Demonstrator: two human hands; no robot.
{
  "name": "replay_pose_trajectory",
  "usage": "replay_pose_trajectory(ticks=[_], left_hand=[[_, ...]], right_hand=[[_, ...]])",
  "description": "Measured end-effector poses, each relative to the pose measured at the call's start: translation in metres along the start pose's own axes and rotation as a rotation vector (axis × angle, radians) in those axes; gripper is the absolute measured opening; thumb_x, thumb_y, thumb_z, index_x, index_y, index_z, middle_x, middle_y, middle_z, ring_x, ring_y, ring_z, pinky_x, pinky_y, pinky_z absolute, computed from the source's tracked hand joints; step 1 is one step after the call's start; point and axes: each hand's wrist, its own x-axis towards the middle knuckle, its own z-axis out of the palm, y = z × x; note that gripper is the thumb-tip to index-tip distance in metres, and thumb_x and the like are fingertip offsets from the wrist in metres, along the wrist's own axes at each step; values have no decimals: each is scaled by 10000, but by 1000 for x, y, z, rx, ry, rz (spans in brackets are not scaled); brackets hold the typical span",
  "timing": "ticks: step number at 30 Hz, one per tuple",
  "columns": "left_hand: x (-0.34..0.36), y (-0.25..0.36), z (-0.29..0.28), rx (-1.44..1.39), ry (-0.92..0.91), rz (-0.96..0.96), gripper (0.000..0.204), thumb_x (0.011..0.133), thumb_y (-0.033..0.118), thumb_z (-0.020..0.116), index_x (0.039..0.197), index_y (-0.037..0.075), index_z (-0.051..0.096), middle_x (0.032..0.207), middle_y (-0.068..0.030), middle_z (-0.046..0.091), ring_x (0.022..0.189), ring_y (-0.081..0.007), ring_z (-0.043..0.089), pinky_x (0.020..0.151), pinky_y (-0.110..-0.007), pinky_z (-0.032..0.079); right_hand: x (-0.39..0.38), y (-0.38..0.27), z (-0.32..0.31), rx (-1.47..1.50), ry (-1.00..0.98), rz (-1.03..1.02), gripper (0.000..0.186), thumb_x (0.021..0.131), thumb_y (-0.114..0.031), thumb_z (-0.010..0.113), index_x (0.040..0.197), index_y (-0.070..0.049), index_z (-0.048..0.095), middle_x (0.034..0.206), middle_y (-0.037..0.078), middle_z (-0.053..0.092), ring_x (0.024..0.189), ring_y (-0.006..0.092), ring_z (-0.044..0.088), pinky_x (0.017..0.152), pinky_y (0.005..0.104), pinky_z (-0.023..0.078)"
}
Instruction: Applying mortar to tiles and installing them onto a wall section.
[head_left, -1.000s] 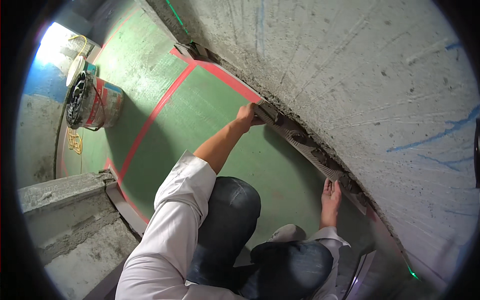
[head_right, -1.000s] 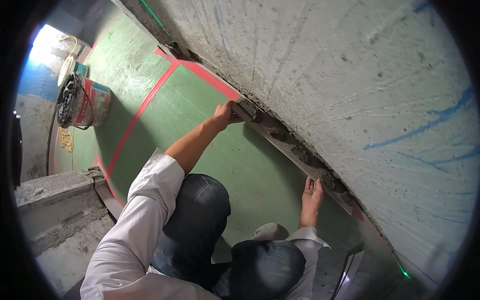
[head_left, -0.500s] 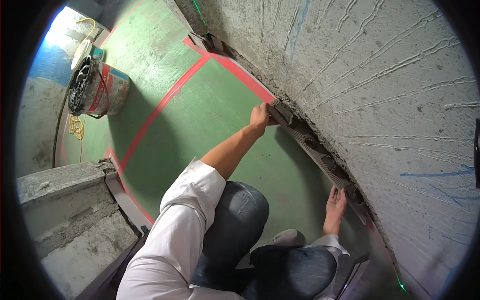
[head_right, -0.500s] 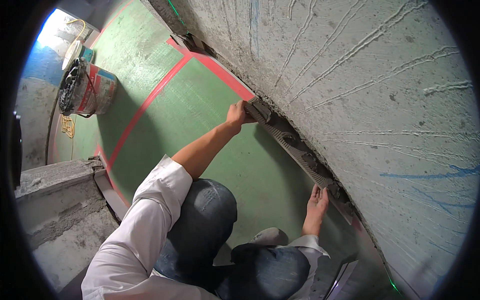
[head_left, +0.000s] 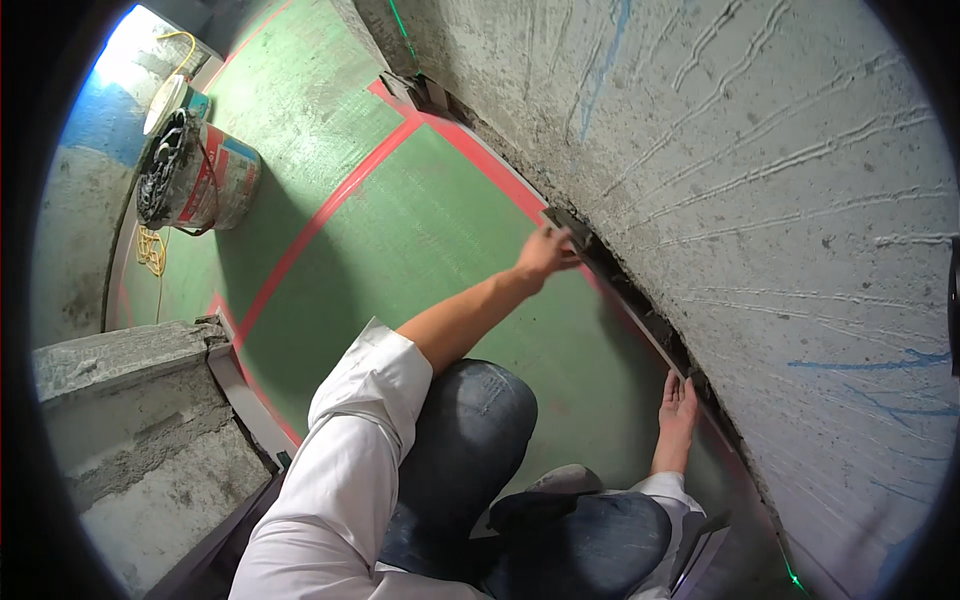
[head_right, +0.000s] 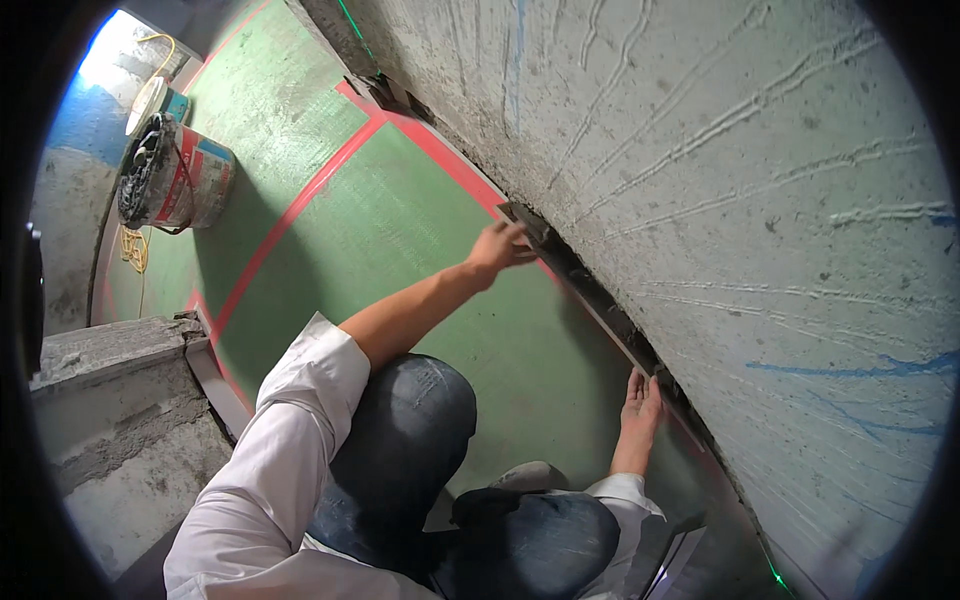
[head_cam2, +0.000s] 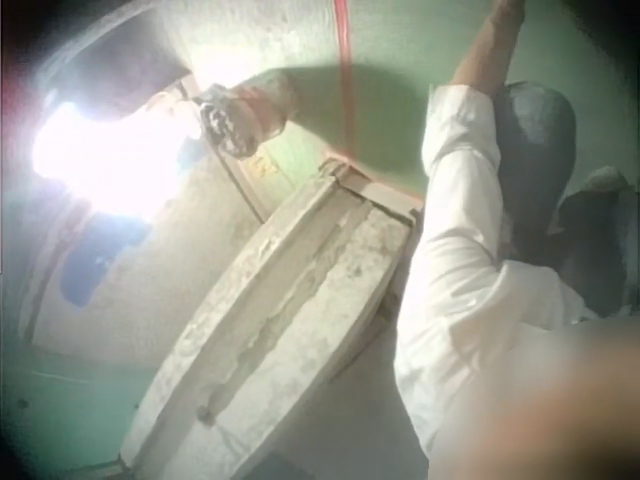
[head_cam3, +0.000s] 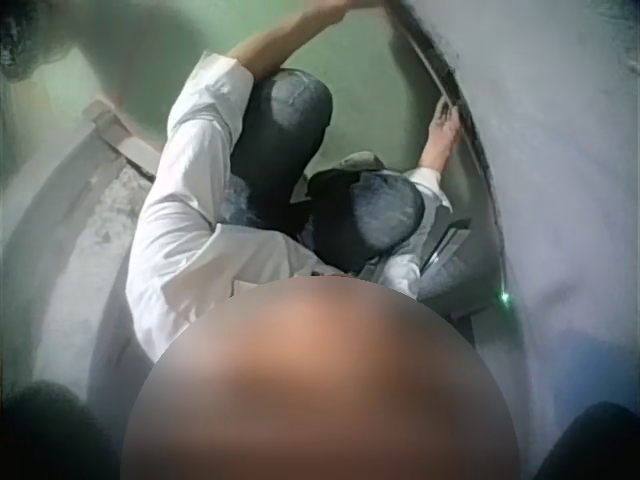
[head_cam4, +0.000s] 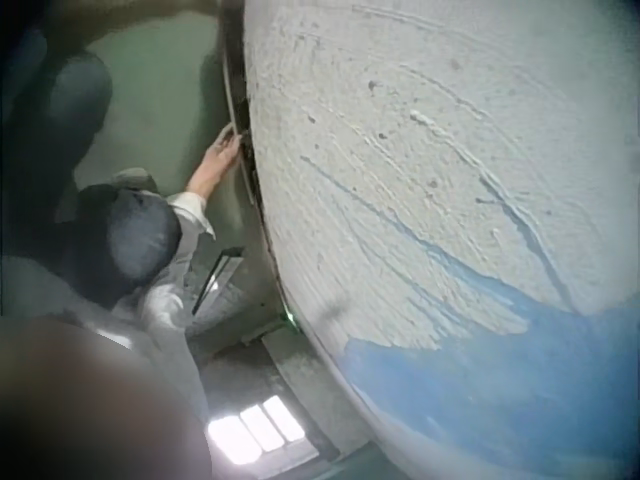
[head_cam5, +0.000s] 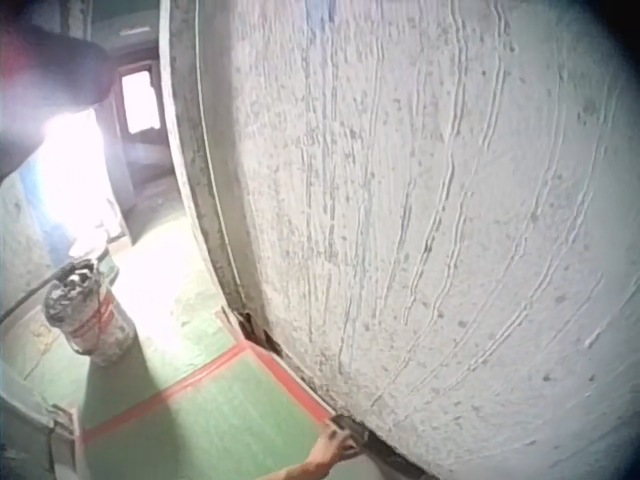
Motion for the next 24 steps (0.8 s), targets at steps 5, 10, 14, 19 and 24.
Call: replay_pose_trajectory(ticks=[5, 10, 14, 19, 24], left_hand=[[1, -17, 31, 328, -21, -105, 468, 1115, 334, 578, 1405, -22, 489, 1114, -175, 753, 903, -325, 793, 829, -461, 688], [25, -14, 22, 1135, 208, 30, 607, 1114, 356, 527, 1512, -86, 406, 1141, -325, 738, 1019, -484, 744, 889, -531, 608], [-7, -59, 91, 898, 484, 142, 671, 1119, 366, 490, 1578, -99, 336, 1119, -366, 721, 1069, -533, 701, 955, -579, 547], [-15, -49, 110, 707, 579, 101, 737, 1129, 353, 487, 1669, -48, 186, 1150, -388, 703, 1055, -567, 683, 939, -590, 534], [-28, -61, 103, 431, 536, 197, 704, 1148, 382, 455, 1734, 155, 136, 1263, -375, 684, 1143, -550, 674, 1033, -553, 507]], right_hand=[[0, -17, -13, -34, -88, 42, 400, 1086, -150, 644, 1367, 117, 546, 1392, 247, 621, 1284, 372, 641, 1136, 489, 575], [0, 1, 5, -150, -110, 20, 445, 1119, -175, 598, 1461, 91, 494, 1415, 234, 650, 1255, 373, 692, 1100, 503, 596], [14, -33, -13, -194, -31, 7, 427, 1125, -199, 592, 1442, 80, 527, 1425, 232, 648, 1255, 362, 694, 1096, 505, 598], [28, -22, -5, -269, 19, 40, 374, 1129, -213, 584, 1359, 80, 554, 1316, 227, 691, 1167, 365, 723, 1035, 525, 627], [49, -22, -46, -350, -34, 82, 460, 1137, -305, 575, 1392, 77, 551, 1301, 217, 690, 1153, 346, 723, 1031, 513, 627]])
